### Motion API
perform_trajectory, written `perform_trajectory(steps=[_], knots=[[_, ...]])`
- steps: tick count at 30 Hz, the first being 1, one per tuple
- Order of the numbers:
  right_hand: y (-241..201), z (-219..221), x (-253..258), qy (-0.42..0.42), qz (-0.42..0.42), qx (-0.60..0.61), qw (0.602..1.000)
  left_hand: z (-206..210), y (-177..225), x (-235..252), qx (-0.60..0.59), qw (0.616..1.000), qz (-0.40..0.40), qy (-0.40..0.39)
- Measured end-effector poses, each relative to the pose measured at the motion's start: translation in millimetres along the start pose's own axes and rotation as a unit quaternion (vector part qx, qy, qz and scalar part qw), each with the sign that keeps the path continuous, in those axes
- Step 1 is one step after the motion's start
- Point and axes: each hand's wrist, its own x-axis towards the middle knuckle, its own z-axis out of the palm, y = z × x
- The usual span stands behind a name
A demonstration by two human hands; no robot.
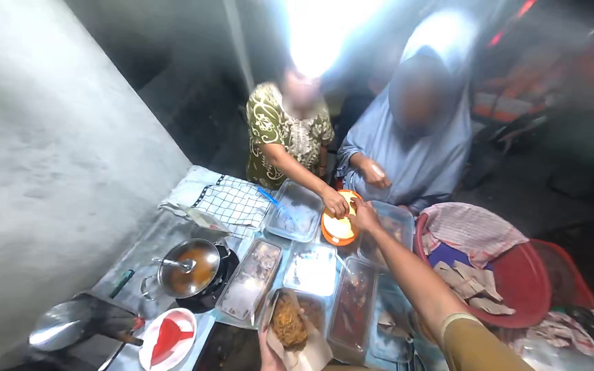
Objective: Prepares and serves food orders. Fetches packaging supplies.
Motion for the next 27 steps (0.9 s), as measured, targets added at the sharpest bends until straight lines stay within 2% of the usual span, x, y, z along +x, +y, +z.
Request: perform_trajectory(steps=[4, 13, 20, 27], knots=[[8.9, 4.6, 6.4, -0.003, -0.03, 0.024, 0.999, -19.6, 3.3, 13.2, -0.032, 0.999, 0.004, -0.014], [14.0, 13.8, 10.1, -0.002, -0.044, 0.005, 0.999, 0.4, 0.8, 51.4, -0.04, 0.998, -0.03, -0.024], [22.7, 17.8, 10.8, 0.073, -0.098, 0.008, 0.992, 47.5, -4.2, 43.5, 0.003, 1.0, 0.003, 0.022], [-2.1, -1.4, -9.9, 0.122, -0.128, 0.009, 0.984, 35.2, -15.5, 51.2, 0.003, 1.0, -0.02, 0.014]])
